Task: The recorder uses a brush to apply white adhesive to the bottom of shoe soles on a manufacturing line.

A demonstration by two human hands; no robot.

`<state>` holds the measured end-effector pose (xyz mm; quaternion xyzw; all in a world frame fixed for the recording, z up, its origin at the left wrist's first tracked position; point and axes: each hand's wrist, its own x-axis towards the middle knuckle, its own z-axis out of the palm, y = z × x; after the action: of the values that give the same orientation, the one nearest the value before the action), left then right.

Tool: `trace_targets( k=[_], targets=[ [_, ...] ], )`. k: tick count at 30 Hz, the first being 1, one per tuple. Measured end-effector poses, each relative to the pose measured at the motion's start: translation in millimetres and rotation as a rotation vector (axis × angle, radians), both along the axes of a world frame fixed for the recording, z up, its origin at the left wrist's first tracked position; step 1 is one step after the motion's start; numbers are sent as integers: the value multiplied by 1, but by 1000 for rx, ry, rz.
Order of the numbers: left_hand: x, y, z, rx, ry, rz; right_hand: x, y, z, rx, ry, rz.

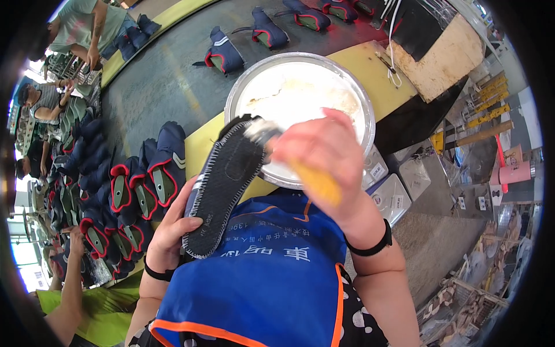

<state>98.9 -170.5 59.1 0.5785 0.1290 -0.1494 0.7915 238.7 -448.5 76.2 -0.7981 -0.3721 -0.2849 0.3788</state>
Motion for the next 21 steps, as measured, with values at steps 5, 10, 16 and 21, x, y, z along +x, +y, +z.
trace_targets(
  k=[5,10,16,21],
  targets=[
    [15,-6,9,52,-19,-199,-10,8,6,-38,20,359],
    [7,-5,10,-55,70,-138,23,5,-11,-42,79,254],
    [1,-2,9,-176,106,-68,21,8,-8,151,225,188],
    [0,-1,8,-214,134,-102,14,23,-10,128,232,301]
  ],
)
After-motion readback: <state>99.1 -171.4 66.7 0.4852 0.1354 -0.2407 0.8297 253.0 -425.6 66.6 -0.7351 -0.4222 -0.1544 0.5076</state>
